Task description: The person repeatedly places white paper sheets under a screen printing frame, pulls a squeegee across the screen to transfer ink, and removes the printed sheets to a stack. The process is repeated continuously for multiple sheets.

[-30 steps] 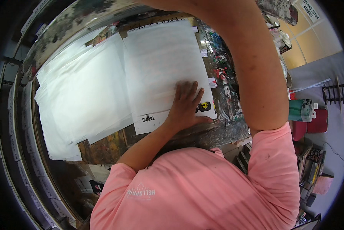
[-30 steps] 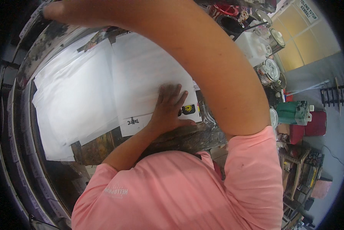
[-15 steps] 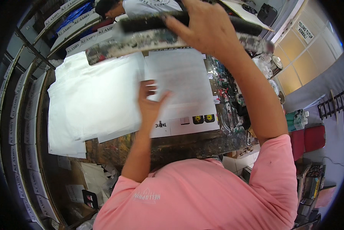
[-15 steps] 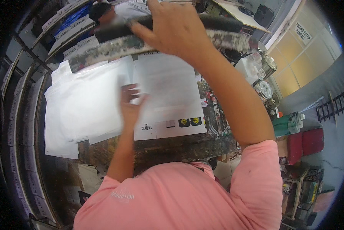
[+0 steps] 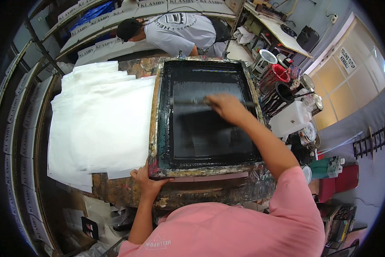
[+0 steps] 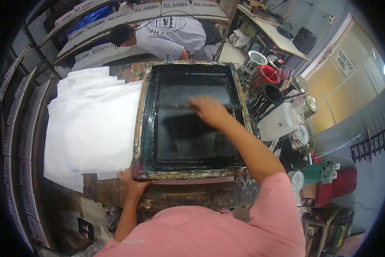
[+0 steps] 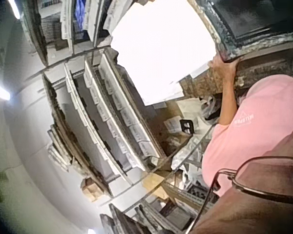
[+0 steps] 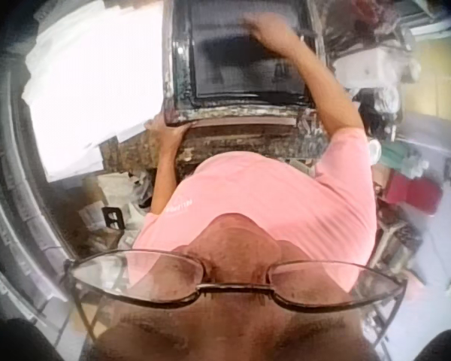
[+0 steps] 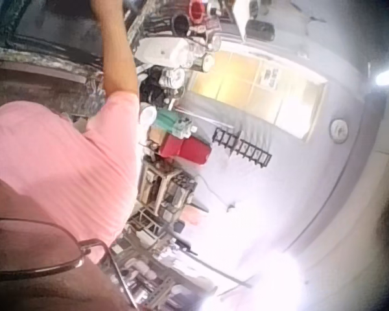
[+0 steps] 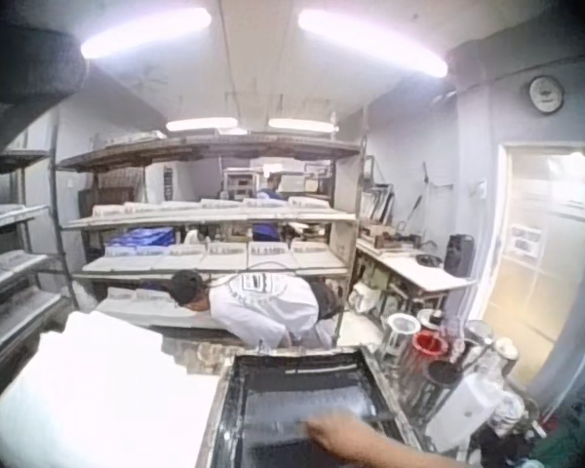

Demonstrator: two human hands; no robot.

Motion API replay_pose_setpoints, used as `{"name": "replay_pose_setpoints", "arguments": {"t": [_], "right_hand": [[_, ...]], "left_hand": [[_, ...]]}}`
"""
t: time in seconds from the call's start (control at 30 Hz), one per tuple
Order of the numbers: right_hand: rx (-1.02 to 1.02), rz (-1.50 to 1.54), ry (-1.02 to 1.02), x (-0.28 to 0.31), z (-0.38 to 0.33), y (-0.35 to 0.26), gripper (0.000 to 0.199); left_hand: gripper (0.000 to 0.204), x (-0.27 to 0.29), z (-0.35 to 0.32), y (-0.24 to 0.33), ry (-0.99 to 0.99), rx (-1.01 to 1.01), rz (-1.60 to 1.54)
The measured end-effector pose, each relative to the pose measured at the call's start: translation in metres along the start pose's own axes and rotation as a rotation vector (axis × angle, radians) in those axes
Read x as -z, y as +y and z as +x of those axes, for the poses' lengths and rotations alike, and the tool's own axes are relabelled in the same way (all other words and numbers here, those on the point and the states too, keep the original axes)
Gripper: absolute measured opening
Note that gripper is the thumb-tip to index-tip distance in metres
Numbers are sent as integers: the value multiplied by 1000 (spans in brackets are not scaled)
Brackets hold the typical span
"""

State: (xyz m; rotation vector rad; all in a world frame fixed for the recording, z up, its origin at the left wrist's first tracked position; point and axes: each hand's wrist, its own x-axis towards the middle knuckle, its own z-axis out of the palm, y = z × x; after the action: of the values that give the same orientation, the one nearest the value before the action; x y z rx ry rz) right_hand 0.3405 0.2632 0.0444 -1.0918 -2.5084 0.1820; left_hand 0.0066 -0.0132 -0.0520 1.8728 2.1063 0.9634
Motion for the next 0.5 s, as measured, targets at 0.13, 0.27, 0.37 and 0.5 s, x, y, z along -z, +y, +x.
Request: {"name": "replay_pose_setpoints", "arguments": {"t": [0.13, 0.27, 0.37, 0.5], "right_hand": [[20, -253, 63, -37, 95, 89, 40], [-21, -221, -4, -54, 144, 124, 39], [-31, -223, -47, -58, 137, 120, 39], [-35, -241, -49, -63, 114, 104, 36]], "left_hand": [[120, -1, 3, -6, -44, -22, 7], [120, 3, 4, -2, -41, 3, -21], [123, 6, 6, 0, -87, -6, 6], [119, 8, 9, 1, -85, 11, 65]]}}
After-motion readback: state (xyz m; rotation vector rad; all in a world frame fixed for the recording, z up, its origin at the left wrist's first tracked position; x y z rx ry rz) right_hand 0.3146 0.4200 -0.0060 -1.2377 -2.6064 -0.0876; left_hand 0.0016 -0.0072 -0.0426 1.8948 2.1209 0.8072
